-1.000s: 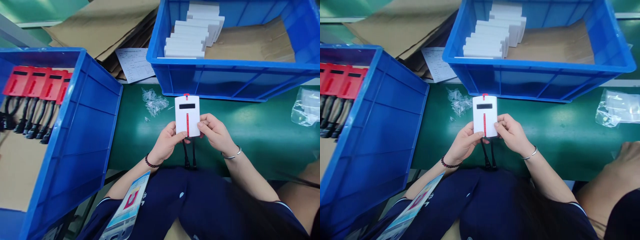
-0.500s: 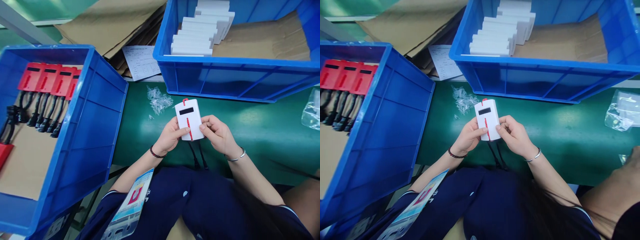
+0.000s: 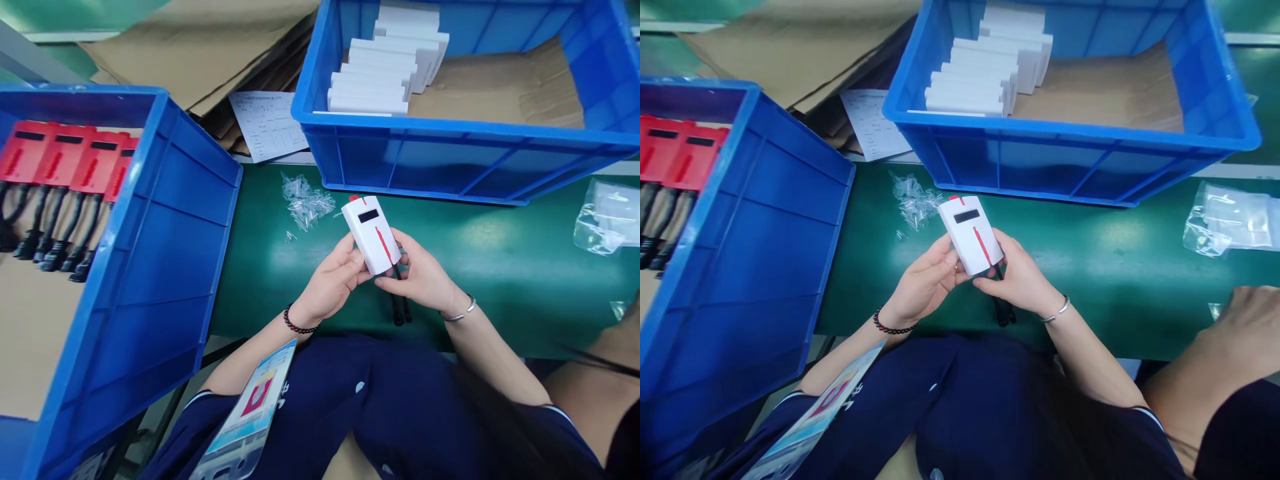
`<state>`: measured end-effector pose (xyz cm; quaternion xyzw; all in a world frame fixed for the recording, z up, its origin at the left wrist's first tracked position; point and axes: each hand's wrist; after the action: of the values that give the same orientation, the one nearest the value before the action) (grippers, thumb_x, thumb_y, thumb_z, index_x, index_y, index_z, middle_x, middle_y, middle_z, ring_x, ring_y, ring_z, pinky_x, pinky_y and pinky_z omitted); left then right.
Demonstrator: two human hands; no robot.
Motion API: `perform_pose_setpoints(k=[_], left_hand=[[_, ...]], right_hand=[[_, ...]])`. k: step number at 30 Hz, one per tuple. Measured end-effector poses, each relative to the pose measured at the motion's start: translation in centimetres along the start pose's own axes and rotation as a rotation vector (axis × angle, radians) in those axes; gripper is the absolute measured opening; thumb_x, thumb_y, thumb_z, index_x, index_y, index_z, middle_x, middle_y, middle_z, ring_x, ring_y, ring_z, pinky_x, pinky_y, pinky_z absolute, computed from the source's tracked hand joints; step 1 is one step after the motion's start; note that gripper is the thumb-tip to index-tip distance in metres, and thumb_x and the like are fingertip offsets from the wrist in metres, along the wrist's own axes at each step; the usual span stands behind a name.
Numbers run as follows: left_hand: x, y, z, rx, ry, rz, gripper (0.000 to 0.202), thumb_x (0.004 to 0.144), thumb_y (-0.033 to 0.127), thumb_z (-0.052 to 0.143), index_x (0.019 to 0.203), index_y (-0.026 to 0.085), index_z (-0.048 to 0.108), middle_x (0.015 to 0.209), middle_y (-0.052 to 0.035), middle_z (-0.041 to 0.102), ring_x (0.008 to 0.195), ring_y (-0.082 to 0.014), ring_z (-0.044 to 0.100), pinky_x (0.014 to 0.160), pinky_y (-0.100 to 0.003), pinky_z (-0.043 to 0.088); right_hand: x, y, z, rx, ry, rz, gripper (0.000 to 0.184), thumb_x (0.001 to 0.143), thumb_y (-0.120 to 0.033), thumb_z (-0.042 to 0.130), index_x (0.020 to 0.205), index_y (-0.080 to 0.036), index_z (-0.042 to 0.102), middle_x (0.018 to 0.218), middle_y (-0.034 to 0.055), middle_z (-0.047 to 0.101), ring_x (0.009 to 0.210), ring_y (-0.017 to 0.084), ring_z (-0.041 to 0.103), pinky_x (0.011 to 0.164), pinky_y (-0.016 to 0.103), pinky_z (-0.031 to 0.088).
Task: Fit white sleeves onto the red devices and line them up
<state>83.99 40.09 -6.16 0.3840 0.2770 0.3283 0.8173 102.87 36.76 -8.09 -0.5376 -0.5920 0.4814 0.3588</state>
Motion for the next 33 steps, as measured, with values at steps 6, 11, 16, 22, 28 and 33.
perform_pose_setpoints(k=[6,11,16,22,28,33], left_hand=[[-1.0,0.5,0.9,0.114,-0.070,-0.013,0.062,0.097,0.027,0.058,0.155,0.033,0.036,0.168,-0.0047,0.024,0.144,-0.0289,0.044,0.110,-0.038,0.050],[-0.8,-0.2,1.2,0.309,-0.079,0.068,0.073,0.093,0.025,0.063,0.158,0.033,0.030,0.170,-0.0062,0.016,0.148,-0.0307,0.037,0.114,-0.041,0.046],[0.0,-2.2,1.7,0.581,0.061,0.168,0.083,0.088,0.026,0.070,0.159,0.028,0.025,0.154,-0.0085,0.049,0.135,-0.0266,0.055,0.113,-0.038,0.045],[0.1,-2.7,1.7,0.839,0.301,0.324,0.047,0.094,0.033,0.060,0.138,0.021,0.051,0.139,-0.0108,0.062,0.110,-0.0268,0.068,0.094,-0.035,0.051],[-1.0,-1.2,1.3,0.992,0.213,0.470,0.029,0.094,0.023,0.057,0.122,0.019,0.062,0.135,-0.0136,0.065,0.121,-0.0291,0.065,0.105,-0.039,0.049],[-1.5,-1.0,1.4,1.162,0.098,0.546,0.029,0.098,0.017,0.045,0.120,0.014,0.065,0.133,-0.0172,0.066,0.125,-0.0288,0.063,0.104,-0.041,0.050]], right_hand=[[-0.4,0.2,-0.5,0.197,-0.156,0.072,0.078,0.076,-0.021,0.069,0.148,-0.026,0.040,0.116,0.0071,0.061,0.079,0.016,0.062,0.057,0.027,0.054],[-0.5,0.9,-0.8,0.354,-0.198,0.174,0.089,0.073,-0.021,0.075,0.151,-0.026,0.032,0.111,0.0057,0.060,0.080,0.015,0.063,0.060,0.027,0.058],[-0.1,2.1,1.2,0.443,-0.045,0.062,0.091,0.069,-0.030,0.085,0.145,-0.029,0.035,0.139,0.0122,0.050,0.097,0.021,0.068,0.072,0.033,0.063],[-0.4,2.4,1.9,0.409,-0.005,-0.010,0.103,0.069,-0.048,0.086,0.150,-0.036,0.023,0.153,0.0144,0.038,0.114,0.026,0.066,0.091,0.044,0.063],[-1.3,1.1,-3.6,-0.129,0.403,-0.315,0.105,0.070,-0.075,0.075,0.155,-0.037,0.025,0.165,0.0105,0.020,0.153,0.038,0.023,0.118,0.062,0.035],[-1.4,-1.2,-3.9,-0.406,0.375,-0.507,0.047,0.081,-0.058,0.075,0.120,-0.034,0.064,0.149,0.0067,0.047,0.148,0.041,0.032,0.119,0.067,0.030]])
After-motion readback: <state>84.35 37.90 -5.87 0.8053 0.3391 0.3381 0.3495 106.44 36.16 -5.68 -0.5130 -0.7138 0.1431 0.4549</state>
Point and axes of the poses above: each hand's wrist, its own x-axis towards the middle knuckle, its own z-axis out of the palm, y = z × x
